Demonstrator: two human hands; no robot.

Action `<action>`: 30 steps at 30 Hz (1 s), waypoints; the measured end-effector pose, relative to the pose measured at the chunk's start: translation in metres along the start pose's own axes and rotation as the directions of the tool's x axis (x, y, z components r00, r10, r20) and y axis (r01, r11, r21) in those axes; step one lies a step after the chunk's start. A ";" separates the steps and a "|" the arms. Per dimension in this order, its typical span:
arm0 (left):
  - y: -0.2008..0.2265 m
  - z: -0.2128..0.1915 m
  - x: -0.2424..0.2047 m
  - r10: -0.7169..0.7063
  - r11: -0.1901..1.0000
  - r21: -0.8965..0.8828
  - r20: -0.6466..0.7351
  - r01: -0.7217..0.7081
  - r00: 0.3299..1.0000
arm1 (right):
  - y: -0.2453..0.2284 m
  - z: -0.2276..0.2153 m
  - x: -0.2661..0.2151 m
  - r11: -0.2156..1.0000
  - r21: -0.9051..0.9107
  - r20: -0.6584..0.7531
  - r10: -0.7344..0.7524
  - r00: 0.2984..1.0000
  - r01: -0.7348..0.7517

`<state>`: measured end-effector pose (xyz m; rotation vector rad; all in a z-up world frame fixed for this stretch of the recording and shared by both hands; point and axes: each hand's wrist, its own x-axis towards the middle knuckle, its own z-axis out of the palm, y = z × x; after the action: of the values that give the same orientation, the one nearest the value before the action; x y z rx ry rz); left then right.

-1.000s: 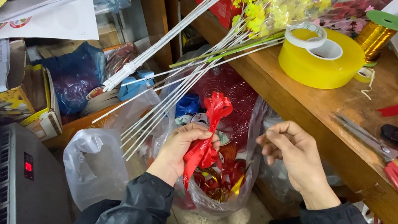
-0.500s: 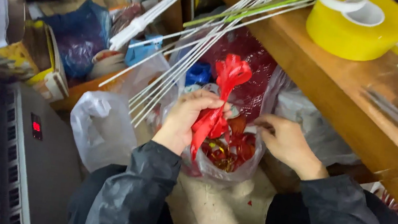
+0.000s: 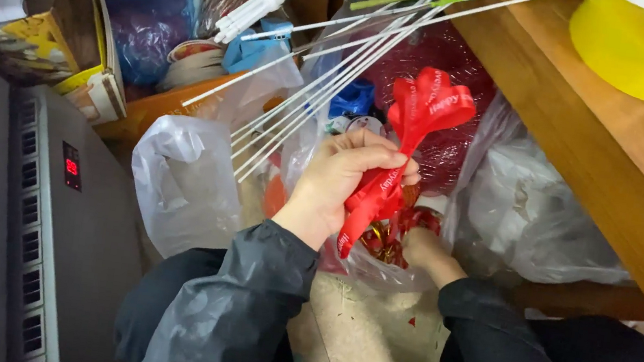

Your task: The person is manually folding red ribbon into decorative bows and cutting them with scissors at a workbench.

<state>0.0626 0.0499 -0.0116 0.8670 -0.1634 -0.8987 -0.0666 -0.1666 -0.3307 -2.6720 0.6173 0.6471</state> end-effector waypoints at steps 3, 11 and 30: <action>0.003 -0.002 0.000 0.008 1.000 -0.010 0.012 -0.007 1.000 | -0.013 0.004 -0.007 0.980 -0.022 0.020 0.198 0.980 -0.198; 0.018 -0.005 -0.004 0.008 1.000 -0.012 -0.039 -0.009 0.999 | -0.037 0.008 -0.016 0.788 0.335 0.058 0.530 0.846 -0.516; 0.031 0.007 -0.021 -0.122 0.973 -0.201 -0.011 0.118 0.992 | 0.006 -0.216 -0.280 0.954 0.283 -0.924 0.244 0.294 0.096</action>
<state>0.0656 0.0717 0.0200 0.7051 0.0002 -0.9995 -0.2178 -0.1652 -0.0105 -2.4549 1.0004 -1.1624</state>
